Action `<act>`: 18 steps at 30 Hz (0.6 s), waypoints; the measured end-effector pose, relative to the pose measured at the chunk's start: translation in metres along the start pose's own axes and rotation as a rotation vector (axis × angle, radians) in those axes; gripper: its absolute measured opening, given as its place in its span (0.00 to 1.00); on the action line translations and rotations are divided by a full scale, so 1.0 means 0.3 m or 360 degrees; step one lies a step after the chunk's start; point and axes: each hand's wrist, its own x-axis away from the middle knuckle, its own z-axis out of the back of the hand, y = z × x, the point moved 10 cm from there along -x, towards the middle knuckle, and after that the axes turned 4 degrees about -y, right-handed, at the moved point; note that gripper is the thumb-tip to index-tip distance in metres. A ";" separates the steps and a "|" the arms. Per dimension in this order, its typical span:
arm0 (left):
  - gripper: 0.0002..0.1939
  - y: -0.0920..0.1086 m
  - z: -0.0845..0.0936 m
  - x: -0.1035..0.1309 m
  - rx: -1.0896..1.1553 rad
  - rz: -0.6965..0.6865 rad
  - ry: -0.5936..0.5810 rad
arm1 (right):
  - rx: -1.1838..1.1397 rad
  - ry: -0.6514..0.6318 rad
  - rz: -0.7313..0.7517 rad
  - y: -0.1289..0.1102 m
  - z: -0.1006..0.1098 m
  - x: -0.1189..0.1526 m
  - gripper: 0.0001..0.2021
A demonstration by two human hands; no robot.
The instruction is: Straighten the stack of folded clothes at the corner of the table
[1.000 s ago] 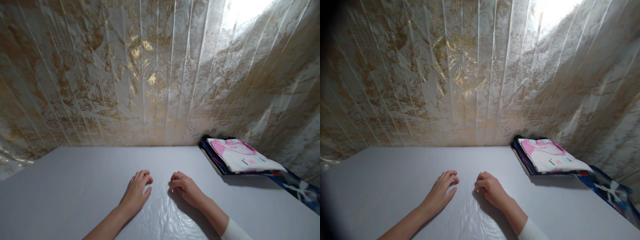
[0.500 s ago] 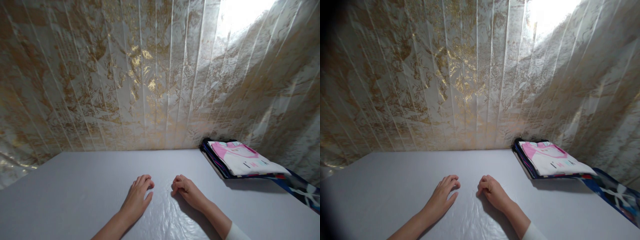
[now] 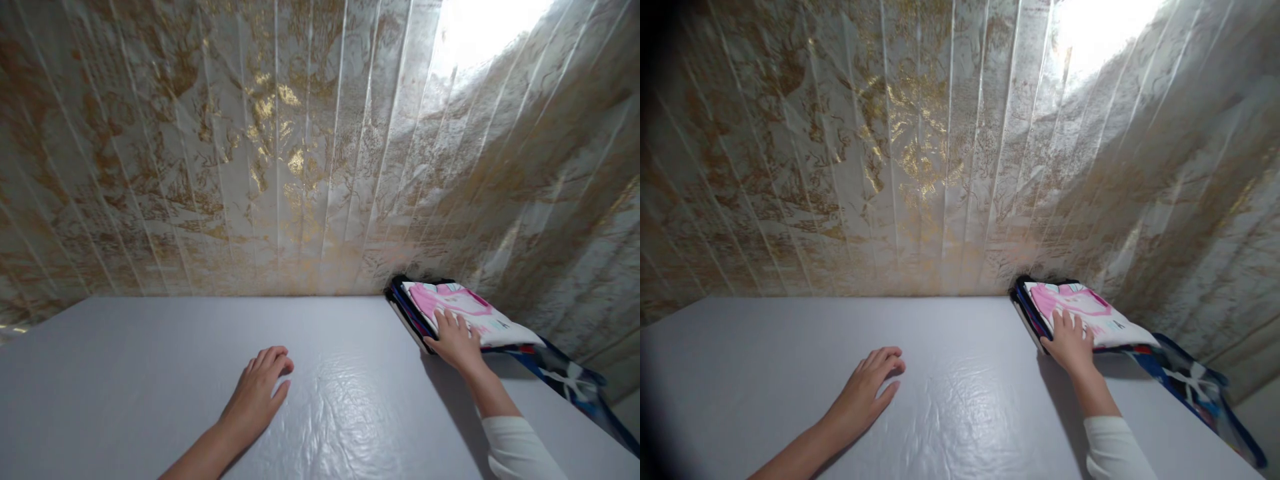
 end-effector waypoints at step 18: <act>0.09 -0.004 -0.007 0.003 -0.0008 -0.0060 0.0017 | -0.0507 -0.0086 0.0407 0.000 0.015 -0.045 0.31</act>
